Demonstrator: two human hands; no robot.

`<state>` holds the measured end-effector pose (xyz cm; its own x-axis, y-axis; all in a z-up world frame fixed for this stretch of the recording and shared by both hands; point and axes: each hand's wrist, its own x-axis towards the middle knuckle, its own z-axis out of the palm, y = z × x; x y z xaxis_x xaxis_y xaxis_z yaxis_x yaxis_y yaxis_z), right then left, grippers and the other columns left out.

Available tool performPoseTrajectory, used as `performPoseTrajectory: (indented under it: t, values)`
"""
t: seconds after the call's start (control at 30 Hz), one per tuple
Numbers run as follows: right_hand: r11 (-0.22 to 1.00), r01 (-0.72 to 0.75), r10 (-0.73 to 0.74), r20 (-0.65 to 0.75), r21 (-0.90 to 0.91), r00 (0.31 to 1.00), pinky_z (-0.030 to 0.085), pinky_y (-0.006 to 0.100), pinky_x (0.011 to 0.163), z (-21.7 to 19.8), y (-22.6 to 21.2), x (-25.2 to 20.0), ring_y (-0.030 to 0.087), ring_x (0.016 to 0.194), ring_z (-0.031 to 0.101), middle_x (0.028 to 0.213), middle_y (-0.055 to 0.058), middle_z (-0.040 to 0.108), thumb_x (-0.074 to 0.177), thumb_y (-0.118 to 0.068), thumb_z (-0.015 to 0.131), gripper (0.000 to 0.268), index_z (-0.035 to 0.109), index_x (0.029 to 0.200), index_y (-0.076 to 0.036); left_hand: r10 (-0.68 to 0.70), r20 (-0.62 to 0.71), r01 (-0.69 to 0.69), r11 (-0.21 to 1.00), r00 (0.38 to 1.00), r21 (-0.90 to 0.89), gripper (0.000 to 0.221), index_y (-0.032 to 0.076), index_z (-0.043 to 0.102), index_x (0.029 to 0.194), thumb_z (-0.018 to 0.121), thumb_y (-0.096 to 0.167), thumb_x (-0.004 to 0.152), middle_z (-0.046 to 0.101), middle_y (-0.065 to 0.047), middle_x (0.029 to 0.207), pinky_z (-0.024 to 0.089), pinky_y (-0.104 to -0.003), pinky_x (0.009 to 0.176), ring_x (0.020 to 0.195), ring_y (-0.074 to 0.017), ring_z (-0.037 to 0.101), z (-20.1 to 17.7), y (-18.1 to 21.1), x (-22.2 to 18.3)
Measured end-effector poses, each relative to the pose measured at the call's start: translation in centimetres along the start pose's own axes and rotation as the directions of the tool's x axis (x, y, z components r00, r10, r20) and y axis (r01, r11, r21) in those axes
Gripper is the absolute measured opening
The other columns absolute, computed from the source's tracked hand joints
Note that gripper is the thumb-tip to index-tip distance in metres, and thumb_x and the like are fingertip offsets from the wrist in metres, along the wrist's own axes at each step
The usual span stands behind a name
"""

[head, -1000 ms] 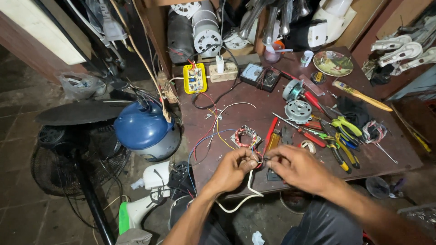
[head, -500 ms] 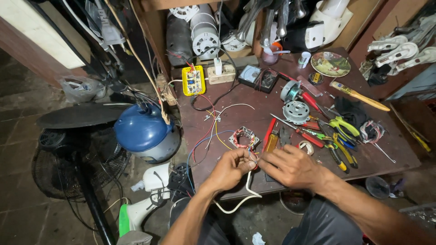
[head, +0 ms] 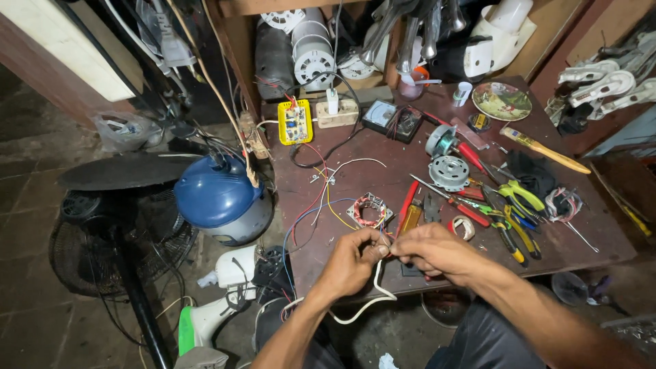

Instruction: Connecting and insulating wires on a motor stator at an electronics repair bench.

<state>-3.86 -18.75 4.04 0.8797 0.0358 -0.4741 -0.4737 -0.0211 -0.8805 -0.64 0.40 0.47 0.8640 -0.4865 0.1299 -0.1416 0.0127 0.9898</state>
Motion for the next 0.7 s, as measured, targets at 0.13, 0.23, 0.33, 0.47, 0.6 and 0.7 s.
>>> performPoseTrajectory:
  t: [0.13, 0.23, 0.33, 0.47, 0.6, 0.7]
  values:
    - [0.996, 0.037, -0.034, 0.036, -0.084, 0.999, 0.034, 0.02, 0.029, -0.3, -3.0, -3.2, 0.006, 0.034, 0.042, 0.073, 0.021, 0.067, 0.088, -0.01, 0.07, 0.03, 0.072, 0.095, 0.019, -0.092, -0.018, 0.09, 0.991, 0.996, -0.094, 0.009, 0.001, 0.073, 0.098, 0.068, 0.002, 0.091, 0.057, -0.001, 0.07, 0.043, -0.024, 0.065, 0.068, -0.0116, 0.049, -0.2, 2.0, -0.9]
    - [0.989, 0.008, -0.003, 0.034, -0.149, 0.999, 0.026, 0.022, 0.038, -2.0, -2.9, -3.9, 0.012, 0.041, 0.041, 0.085, 0.017, 0.078, 0.088, -0.014, 0.071, 0.023, 0.079, 0.094, 0.007, -0.221, -0.006, 0.221, 0.975, 0.975, 0.029, 0.011, 0.011, 0.07, 0.097, 0.06, 0.014, 0.097, 0.068, 0.005, 0.091, 0.044, -0.023, 0.081, 0.085, -0.0076, 0.058, 0.0, 2.3, -1.4]
    - [0.992, 0.022, -0.036, -0.111, -0.12, 0.993, 0.034, 0.025, 0.038, -3.6, -1.7, -4.1, 0.014, 0.043, 0.044, 0.084, 0.021, 0.08, 0.086, -0.01, 0.072, 0.03, 0.079, 0.109, 0.007, -0.323, -0.065, 0.32, 0.946, 0.944, -0.046, 0.005, 0.011, 0.072, 0.097, 0.07, 0.011, 0.093, 0.054, 0.005, 0.072, 0.034, -0.022, 0.06, 0.062, -0.0069, 0.041, 0.9, 3.3, -2.3]
    - [0.995, 0.083, -0.094, -0.223, -0.062, 0.97, 0.029, 0.026, 0.041, -4.6, -1.1, -4.6, 0.016, 0.048, 0.043, 0.081, 0.021, 0.076, 0.087, -0.007, 0.071, 0.025, 0.078, 0.106, 0.008, -0.348, -0.31, 0.428, 0.871, 0.885, 0.241, 0.036, 0.021, 0.073, 0.108, 0.085, 0.025, 0.074, 0.072, 0.006, 0.083, 0.047, -0.028, 0.063, 0.061, -0.0095, 0.054, 2.4, 5.0, -2.8]
    - [0.989, 0.13, -0.144, -0.275, -0.07, 0.951, 0.034, 0.026, 0.044, -4.4, -1.0, -5.6, 0.017, 0.051, 0.047, 0.08, 0.018, 0.077, 0.086, -0.006, 0.073, 0.027, 0.08, 0.109, 0.006, -0.169, -0.423, 0.338, 0.868, 0.89, 0.363, 0.041, 0.019, 0.063, 0.11, 0.083, 0.028, 0.075, 0.079, 0.008, 0.095, 0.054, -0.035, 0.067, 0.065, -0.0129, 0.07, 3.7, 5.3, -3.1]
    - [0.981, 0.152, -0.178, -0.243, -0.122, 0.954, 0.03, 0.027, 0.043, -4.7, -0.5, -5.8, 0.014, 0.046, 0.044, 0.057, 0.009, 0.059, 0.085, -0.015, 0.075, 0.026, 0.083, 0.105, 0.001, 0.021, -0.427, 0.19, 0.874, 0.904, 0.447, 0.037, 0.016, 0.062, 0.106, 0.084, 0.026, 0.078, 0.078, 0.003, 0.093, 0.056, -0.038, 0.065, 0.068, -0.0153, 0.072, 4.2, 4.5, -3.4]
